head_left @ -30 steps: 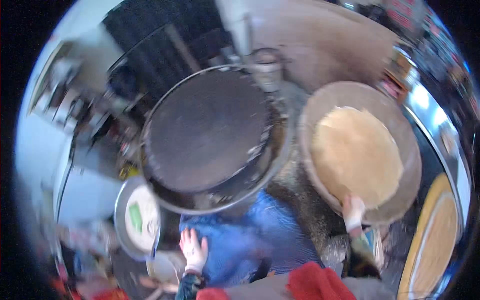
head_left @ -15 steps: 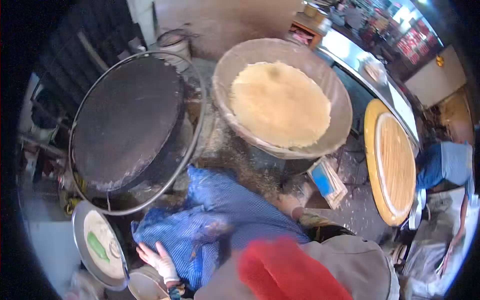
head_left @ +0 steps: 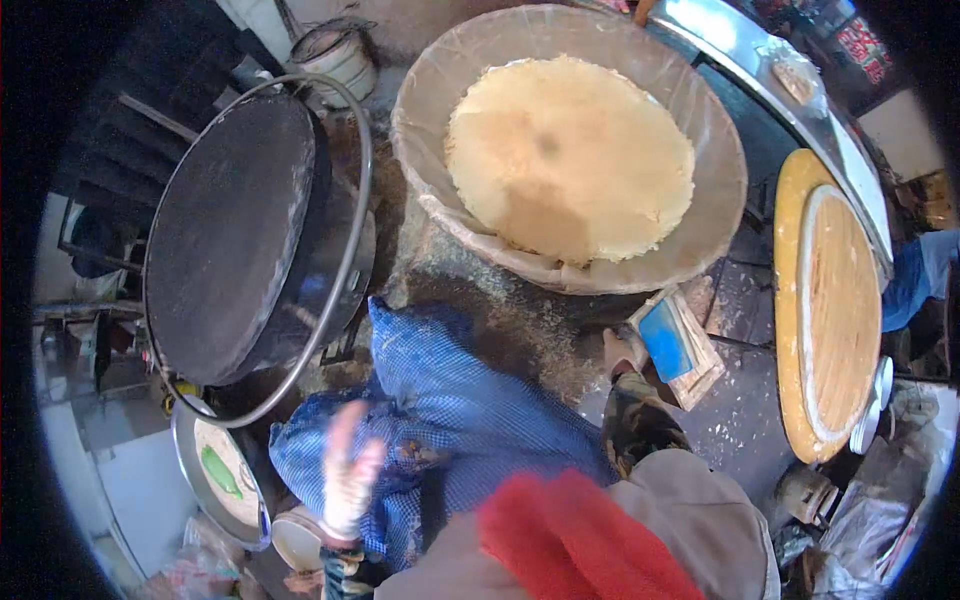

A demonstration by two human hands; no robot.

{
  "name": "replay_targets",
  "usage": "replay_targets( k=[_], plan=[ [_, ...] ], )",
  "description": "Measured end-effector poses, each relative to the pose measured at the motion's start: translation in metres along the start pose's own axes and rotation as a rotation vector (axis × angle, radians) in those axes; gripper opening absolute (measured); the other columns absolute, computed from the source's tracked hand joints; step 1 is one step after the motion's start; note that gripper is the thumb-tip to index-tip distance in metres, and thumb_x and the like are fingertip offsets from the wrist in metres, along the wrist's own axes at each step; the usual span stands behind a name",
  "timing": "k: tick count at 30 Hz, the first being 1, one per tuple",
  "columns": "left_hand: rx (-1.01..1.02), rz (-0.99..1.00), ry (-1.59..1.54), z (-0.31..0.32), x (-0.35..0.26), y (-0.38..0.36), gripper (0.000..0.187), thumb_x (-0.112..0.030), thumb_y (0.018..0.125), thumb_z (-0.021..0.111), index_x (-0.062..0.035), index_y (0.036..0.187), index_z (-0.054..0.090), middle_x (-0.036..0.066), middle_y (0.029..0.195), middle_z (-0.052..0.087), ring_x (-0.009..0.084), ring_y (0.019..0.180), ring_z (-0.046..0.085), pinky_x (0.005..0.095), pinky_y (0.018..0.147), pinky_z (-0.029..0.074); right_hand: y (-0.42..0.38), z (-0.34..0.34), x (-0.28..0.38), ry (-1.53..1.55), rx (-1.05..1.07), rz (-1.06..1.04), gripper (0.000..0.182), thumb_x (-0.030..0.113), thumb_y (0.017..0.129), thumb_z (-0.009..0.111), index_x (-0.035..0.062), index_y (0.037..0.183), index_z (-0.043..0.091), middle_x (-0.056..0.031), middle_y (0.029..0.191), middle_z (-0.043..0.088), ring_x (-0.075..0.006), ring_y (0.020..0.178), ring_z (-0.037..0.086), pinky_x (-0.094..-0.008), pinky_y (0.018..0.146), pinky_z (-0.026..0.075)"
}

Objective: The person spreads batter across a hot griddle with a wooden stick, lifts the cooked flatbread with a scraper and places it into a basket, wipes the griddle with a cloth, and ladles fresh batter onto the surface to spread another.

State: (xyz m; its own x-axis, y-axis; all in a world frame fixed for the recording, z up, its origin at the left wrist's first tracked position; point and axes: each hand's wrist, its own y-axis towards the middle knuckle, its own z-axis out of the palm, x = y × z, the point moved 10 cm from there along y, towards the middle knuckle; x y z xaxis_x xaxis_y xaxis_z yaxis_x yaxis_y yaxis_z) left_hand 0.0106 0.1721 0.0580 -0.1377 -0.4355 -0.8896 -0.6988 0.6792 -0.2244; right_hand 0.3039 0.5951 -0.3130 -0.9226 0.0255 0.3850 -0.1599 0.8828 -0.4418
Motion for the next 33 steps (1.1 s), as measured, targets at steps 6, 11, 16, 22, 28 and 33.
replay_targets(
  k=[6, 11, 16, 22, 28, 33],
  plan=[
    [0.884, 0.166, -0.492, 0.197, -0.099, 0.049, 0.084, -0.042, 0.084, 0.069, -0.0009, 0.146, 0.03, 0.015, 0.147, 0.037, 0.0295, 0.137, 0.032, 0.0401, 0.115, 0.021, 0.042, 0.078, -0.011, -0.207, 0.345, -0.001, 0.056, 0.053, 0.088, 0.054, 0.0065, 0.118, 0.063, -0.0161, 0.122, 0.062, -0.0357, 0.117, 0.054, -0.0411, 0.1, 0.04],
    [0.946, -0.084, -0.733, 0.213, -0.099, 0.065, 0.03, -0.024, 0.095, 0.057, 0.0016, 0.111, 0.061, 0.017, 0.123, 0.058, 0.0315, 0.123, 0.049, 0.0457, 0.105, 0.035, 0.1, 0.124, -0.064, 0.268, -0.268, -0.281, 0.041, 0.042, 0.089, 0.056, 0.0082, 0.111, 0.065, -0.0173, 0.114, 0.063, -0.0346, 0.111, 0.056, -0.0437, 0.094, 0.044],
    [0.685, -0.105, -1.219, 0.191, -0.124, 0.1, 0.032, -0.023, 0.098, 0.051, 0.0021, 0.117, 0.057, 0.017, 0.12, 0.06, 0.0263, 0.122, 0.052, 0.0369, 0.102, 0.041, 0.097, 0.114, -0.089, 0.041, -0.204, -0.313, 0.036, 0.04, 0.089, 0.056, 0.0084, 0.105, 0.064, -0.016, 0.106, 0.062, -0.0334, 0.102, 0.055, -0.0436, 0.087, 0.043],
    [1.042, -0.279, -0.705, 0.284, -0.049, 0.072, 0.081, -0.062, 0.098, 0.021, 0.0001, 0.15, 0.016, 0.015, 0.155, 0.022, 0.0243, 0.144, 0.02, 0.0381, 0.116, 0.02, -0.073, 0.175, -0.006, -0.255, -0.241, -0.369, 0.031, 0.037, 0.088, 0.056, 0.0086, 0.096, 0.063, -0.0145, 0.097, 0.06, -0.032, 0.092, 0.054, -0.0436, 0.079, 0.042],
    [1.299, -0.1, -0.676, 0.328, -0.057, 0.041, 0.056, -0.045, 0.101, 0.037, 0.001, 0.131, 0.05, 0.008, 0.127, 0.058, 0.0165, 0.117, 0.052, 0.0338, 0.101, 0.04, -0.17, 0.165, -0.021, -0.59, -0.346, -0.398, 0.026, 0.034, 0.087, 0.055, 0.0089, 0.088, 0.061, -0.013, 0.088, 0.059, -0.0307, 0.081, 0.053, -0.0435, 0.07, 0.041],
    [1.418, 0.122, -0.701, 0.277, -0.076, 0.004, 0.037, -0.021, 0.098, 0.049, 0.0003, 0.129, 0.053, 0.012, 0.135, 0.054, 0.0224, 0.124, 0.048, 0.0374, 0.107, 0.035, -0.117, 0.103, -0.105, -0.773, -0.692, -0.428, 0.024, 0.032, 0.086, 0.055, 0.0091, 0.081, 0.06, -0.0117, 0.08, 0.058, -0.0295, 0.072, 0.053, -0.0434, 0.064, 0.04]
  ],
)
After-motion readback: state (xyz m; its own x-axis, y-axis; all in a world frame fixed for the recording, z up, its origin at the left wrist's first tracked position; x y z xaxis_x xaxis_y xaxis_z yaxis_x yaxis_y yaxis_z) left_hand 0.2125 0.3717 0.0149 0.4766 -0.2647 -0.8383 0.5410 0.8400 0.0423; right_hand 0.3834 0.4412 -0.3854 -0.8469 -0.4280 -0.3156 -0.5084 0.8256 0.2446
